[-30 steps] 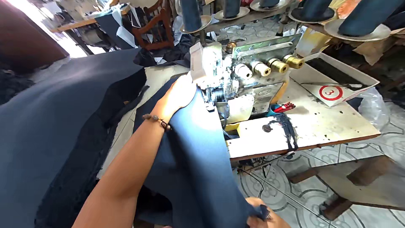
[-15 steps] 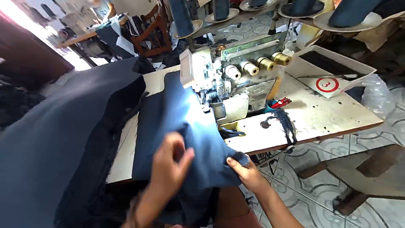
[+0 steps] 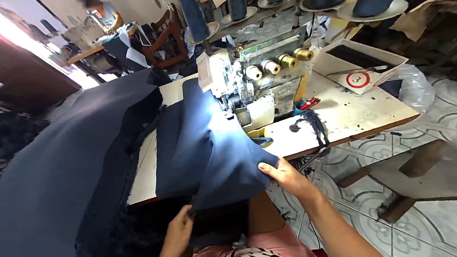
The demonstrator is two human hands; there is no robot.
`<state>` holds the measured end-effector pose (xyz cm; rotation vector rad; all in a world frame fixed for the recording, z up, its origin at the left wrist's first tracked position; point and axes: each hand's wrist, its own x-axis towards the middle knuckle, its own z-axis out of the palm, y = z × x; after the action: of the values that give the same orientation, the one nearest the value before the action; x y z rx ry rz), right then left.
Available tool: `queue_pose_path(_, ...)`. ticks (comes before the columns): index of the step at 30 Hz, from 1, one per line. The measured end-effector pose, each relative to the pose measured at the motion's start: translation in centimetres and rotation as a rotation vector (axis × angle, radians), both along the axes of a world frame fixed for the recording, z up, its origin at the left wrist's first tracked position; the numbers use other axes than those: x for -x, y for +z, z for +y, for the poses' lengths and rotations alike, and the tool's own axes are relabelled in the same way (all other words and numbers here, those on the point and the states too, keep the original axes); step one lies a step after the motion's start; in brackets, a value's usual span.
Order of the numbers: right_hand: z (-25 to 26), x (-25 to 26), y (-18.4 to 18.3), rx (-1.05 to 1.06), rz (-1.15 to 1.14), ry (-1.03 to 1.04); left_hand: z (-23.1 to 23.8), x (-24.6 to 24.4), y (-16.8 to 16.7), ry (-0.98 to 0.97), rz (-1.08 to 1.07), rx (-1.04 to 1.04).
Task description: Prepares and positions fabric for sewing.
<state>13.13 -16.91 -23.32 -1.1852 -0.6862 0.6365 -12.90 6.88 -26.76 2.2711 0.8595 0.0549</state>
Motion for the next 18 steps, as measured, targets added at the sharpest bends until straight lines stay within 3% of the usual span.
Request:
queue_pose_path(2, 1.5, 0.4, -0.1, -0.121, 0.184, 0.038, 0.6, -0.1, 4.7, 0.063, -0.02, -0.069)
queue_pose_path(6, 5.4, 0.9, 2.0, -0.273, 0.502, -0.033, 5.3, -3.6, 14.5, 0.079, -0.179, -0.452)
queue_pose_path(11, 10.0, 0.3, 3.6, -0.384, 0.584, -0.066, 12.2, -14.4, 23.1, 0.083, -0.107, -0.671)
queue_pose_path(15, 11.3, -0.2, 3.0, -0.305, 0.267, -0.003, 13.3, -23.7, 25.2, 0.128, -0.168, -0.705)
queue_pose_path(18, 8.4, -1.0, 1.9, -0.1, -0.315, -0.139, 14.1, -24.5, 22.9, -0.088, -0.274, -0.613)
